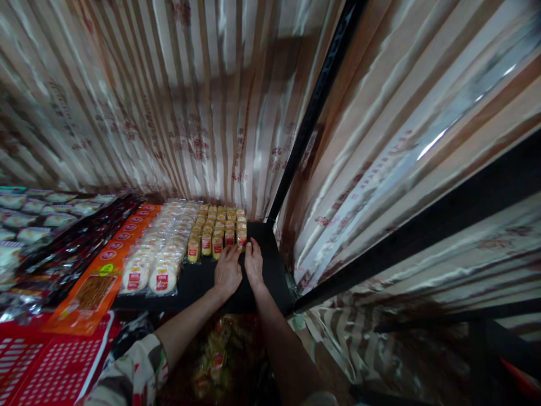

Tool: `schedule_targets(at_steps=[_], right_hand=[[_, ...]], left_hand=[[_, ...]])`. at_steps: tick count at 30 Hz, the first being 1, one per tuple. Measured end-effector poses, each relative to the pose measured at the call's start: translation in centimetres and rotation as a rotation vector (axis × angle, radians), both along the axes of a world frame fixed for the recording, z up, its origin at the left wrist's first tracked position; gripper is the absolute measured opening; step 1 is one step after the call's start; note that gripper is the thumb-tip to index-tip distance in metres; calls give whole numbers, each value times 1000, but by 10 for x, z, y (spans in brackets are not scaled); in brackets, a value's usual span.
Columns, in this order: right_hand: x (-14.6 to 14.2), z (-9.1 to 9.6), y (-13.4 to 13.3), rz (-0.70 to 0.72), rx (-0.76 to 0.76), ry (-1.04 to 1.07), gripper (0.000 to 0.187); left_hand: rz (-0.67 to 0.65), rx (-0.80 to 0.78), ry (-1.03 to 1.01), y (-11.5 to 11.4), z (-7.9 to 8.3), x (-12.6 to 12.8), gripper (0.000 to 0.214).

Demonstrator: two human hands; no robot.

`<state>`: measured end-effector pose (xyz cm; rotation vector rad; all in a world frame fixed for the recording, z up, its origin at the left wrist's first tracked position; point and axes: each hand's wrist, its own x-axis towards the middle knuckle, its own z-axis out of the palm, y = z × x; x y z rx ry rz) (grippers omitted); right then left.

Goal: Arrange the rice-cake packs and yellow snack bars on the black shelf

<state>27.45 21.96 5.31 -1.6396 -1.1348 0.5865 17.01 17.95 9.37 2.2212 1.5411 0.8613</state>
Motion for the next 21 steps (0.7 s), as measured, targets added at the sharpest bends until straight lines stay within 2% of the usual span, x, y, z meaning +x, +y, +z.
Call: schedule_targets(at_steps=[3,6,12,17,21], right_hand=[[1,6,8,53,-32,89,61],[1,8,23,73,-36,169,67],[-17,0,46,141,-91,159,72],[-32,1,45,158,-89,128,71],[-28,5,41,124,-92,199,71]], left_hand=[[-55,204,183,-6,-3,-15,52],[-55,299,290,-1,-10,-26,53],[-8,319,368,18,-26,-36,51],[-8,317,354,19,-37,-37,47],[-21,312,343,18,-36,-36,48]])
